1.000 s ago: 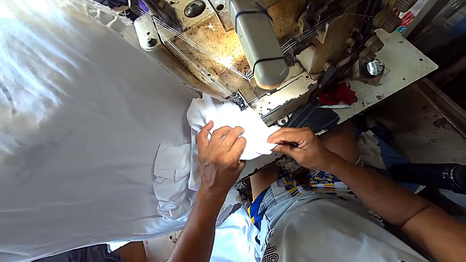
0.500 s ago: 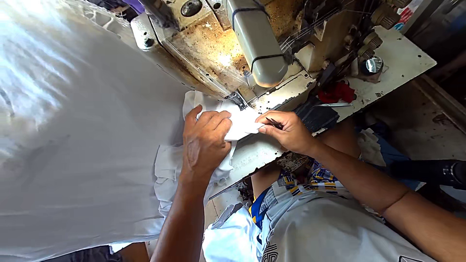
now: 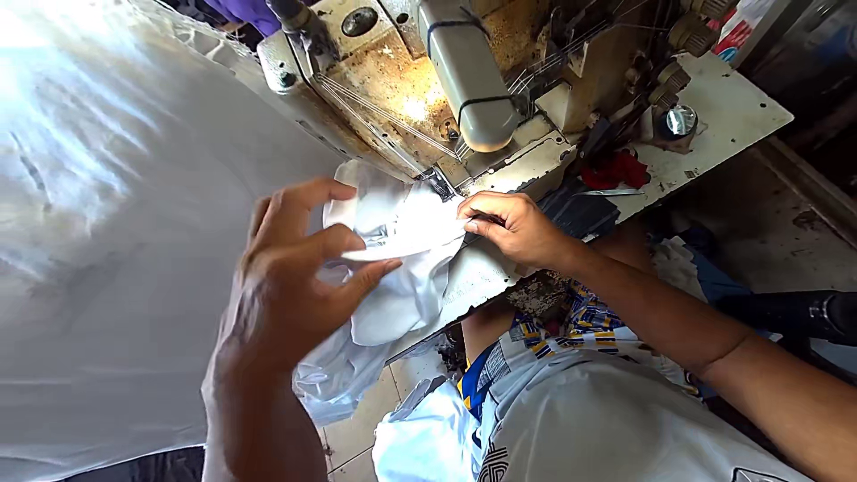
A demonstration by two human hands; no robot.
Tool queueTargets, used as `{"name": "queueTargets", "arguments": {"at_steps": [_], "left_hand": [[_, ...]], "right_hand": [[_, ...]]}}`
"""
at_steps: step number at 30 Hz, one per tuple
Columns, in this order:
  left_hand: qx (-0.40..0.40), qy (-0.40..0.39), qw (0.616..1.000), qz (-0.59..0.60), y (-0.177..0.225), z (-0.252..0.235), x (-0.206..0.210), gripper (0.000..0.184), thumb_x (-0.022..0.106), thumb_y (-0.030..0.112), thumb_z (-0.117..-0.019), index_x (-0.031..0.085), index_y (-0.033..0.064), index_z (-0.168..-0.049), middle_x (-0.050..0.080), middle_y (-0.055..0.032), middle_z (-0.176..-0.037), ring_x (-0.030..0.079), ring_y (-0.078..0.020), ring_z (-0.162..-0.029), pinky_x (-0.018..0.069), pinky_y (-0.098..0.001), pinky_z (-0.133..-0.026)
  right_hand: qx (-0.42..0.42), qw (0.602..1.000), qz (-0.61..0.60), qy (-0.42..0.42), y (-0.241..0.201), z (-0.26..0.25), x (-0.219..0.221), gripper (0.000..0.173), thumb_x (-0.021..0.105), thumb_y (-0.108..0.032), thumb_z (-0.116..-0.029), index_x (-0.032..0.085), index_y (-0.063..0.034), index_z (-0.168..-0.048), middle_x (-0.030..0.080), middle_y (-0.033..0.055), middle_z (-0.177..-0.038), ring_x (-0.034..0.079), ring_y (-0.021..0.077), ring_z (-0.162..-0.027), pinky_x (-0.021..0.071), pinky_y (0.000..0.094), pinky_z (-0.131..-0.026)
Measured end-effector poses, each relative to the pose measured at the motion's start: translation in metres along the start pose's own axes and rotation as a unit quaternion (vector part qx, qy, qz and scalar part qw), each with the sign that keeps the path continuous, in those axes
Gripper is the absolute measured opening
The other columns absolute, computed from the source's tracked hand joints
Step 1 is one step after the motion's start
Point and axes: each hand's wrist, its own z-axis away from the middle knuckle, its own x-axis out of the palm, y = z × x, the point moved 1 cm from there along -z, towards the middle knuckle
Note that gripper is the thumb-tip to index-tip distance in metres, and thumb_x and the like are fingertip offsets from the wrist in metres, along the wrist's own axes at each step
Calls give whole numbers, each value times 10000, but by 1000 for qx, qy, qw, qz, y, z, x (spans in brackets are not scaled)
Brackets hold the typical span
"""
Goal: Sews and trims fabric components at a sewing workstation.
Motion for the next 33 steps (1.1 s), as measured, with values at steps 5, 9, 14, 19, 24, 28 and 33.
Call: {"name": "queueTargets", "arguments": {"at_steps": [5, 9, 14, 19, 24, 28, 33], "left_hand": [[105, 13, 969, 224, 56, 18, 33, 166, 768, 197, -914, 658, 99, -837, 721, -62, -1132, 707, -144, -985, 610, -325, -809], [53, 107, 984, 132, 77, 24, 87, 396, 775, 466, -902, 666, 85, -912, 648, -45, -793, 627, -130, -724, 513, -301, -638], [9, 116, 986, -117, 59, 24, 139, 530, 674, 273, -939, 568, 233, -1457, 498, -151, -1504, 453, -377, -1389, 336, -623, -1102], [8, 101, 987, -124, 49, 21, 115, 193, 618, 56, -915, 748, 109, -1047, 614, -106, -1418, 534, -352, -1346, 277, -654, -1169], [3, 65, 990, -127, 60, 19, 96, 140, 611, 30, -911, 741, 80, -927, 666, -86, -1338, 600, -322, -1265, 321, -623, -1151], [10, 66, 990, -124, 49, 10, 96, 130, 604, 39, -912, 729, 71, -909, 667, -90, -1335, 610, -330, -1246, 330, -626, -1143], [26, 59, 990, -126, 25, -5, 93, 156, 574, 22, -912, 726, 50, -930, 657, -102, -1351, 613, -338, -1238, 337, -618, -1140]], "right_hand": [[-58, 987, 34, -146, -33, 23, -13, 99, 670, -37, -971, 735, -15, -1042, 704, 50, -992, 671, 104, -931, 583, 267, -843], [-45, 993, 44, -98, -32, 57, -11, 129, 639, -34, -994, 744, -2, -1061, 720, 73, -1090, 688, 118, -1028, 591, 285, -900], [-9, 999, 15, -32, -32, 72, -10, 113, 654, -12, -982, 732, 31, -1051, 716, 90, -1091, 695, 121, -1026, 610, 279, -893], [34, 999, -36, -7, -27, 77, -9, 107, 662, -37, -986, 726, 31, -1037, 718, 83, -1061, 694, 106, -959, 607, 253, -830], [55, 996, -74, 8, -27, 78, -11, 99, 667, -15, -974, 728, 37, -1032, 721, 83, -1047, 688, 102, -919, 602, 248, -801], [62, 995, -80, 26, -22, 72, -8, 82, 671, -17, -967, 729, 29, -1004, 719, 78, -1017, 674, 93, -860, 588, 235, -742], [66, 994, -72, 46, -11, 54, -2, 81, 670, -14, -959, 734, 15, -999, 720, 78, -1025, 672, 92, -844, 588, 241, -729]]}}
